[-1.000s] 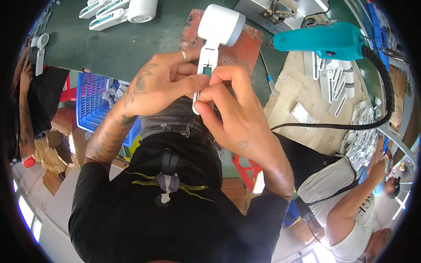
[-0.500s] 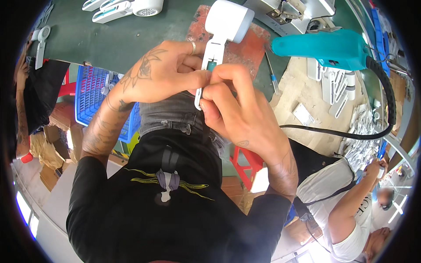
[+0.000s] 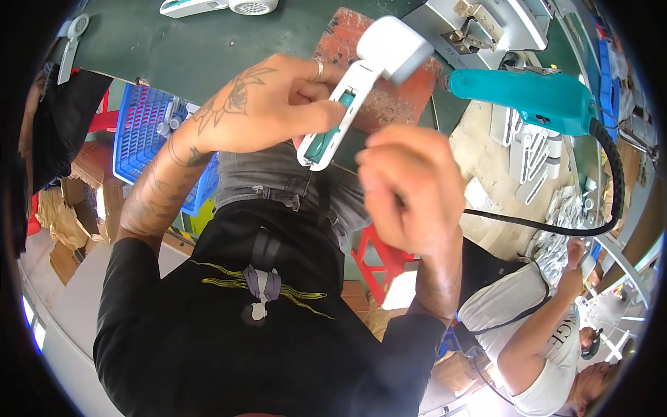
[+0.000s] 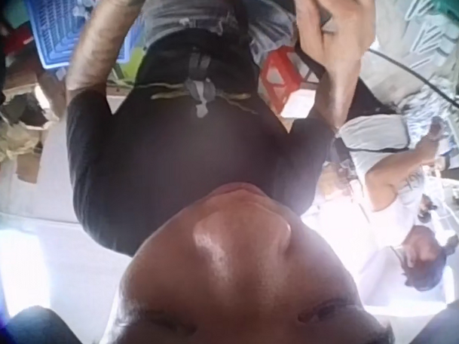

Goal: Assembling small handheld portable fans at a factory workbench using a motorized screwdriver.

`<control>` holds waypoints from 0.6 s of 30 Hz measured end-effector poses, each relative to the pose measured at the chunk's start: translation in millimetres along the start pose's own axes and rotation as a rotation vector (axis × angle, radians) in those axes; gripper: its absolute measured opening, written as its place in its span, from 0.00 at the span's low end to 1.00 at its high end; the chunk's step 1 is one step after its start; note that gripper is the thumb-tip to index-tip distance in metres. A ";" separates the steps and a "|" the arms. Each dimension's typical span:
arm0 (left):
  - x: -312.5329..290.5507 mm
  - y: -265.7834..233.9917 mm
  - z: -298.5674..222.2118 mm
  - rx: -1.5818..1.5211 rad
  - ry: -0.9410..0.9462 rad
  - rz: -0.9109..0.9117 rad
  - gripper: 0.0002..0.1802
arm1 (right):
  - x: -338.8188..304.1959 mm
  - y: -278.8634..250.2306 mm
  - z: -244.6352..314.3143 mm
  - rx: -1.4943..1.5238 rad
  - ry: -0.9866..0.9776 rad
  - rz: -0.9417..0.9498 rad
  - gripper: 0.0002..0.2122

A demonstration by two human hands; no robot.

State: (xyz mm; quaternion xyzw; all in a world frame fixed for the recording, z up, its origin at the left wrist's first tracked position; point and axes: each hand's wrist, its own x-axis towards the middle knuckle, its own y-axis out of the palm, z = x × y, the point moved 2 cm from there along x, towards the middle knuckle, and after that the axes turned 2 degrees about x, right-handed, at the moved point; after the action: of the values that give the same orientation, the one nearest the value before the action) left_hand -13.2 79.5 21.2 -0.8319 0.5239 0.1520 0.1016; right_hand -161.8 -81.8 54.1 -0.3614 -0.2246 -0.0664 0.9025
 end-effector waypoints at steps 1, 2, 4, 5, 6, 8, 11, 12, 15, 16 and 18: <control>0.0 -3.5 -2.6 0.128 0.040 0.015 0.26 | 5.6 3.3 1.6 -0.012 -0.106 0.056 0.13; -2.3 -8.0 -7.4 0.263 0.077 0.026 0.26 | 9.5 5.6 4.4 -0.007 -0.120 0.045 0.13; -10.2 -11.4 -14.8 0.364 0.198 0.011 0.20 | 18.7 16.9 5.3 0.000 -0.120 0.193 0.13; -10.2 -8.4 -2.8 0.421 0.309 -0.037 0.21 | 17.2 15.5 8.0 0.055 0.032 0.202 0.12; -4.4 -4.7 10.1 0.331 0.431 -0.063 0.24 | 10.4 9.2 14.3 0.030 0.100 0.276 0.19; 8.9 4.3 16.8 0.353 0.526 -0.046 0.29 | 7.6 -0.9 22.5 -0.165 0.019 0.406 0.19; 8.0 17.2 1.5 0.440 0.537 0.039 0.26 | 13.6 -11.6 39.1 -0.196 0.064 0.548 0.11; 8.3 17.1 -6.6 0.475 0.372 0.138 0.25 | 23.2 -10.4 36.4 -0.168 0.006 0.540 0.11; 15.2 15.9 1.7 0.436 0.264 0.141 0.22 | 31.0 -9.1 35.6 -0.151 -0.093 0.517 0.10; 12.8 13.2 -1.0 0.421 0.288 0.151 0.22 | 26.8 -4.7 36.0 -0.177 -0.081 0.527 0.10; 11.4 0.8 -3.5 0.300 0.397 0.159 0.22 | 13.4 -1.5 33.2 -0.329 -0.039 0.325 0.13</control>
State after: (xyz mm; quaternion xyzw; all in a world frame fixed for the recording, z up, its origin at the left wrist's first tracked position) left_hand -8.8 68.4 20.4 -0.7772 0.6141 -0.0863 0.1069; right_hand -162.2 -59.7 82.2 -0.5364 -0.1669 0.0511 0.8257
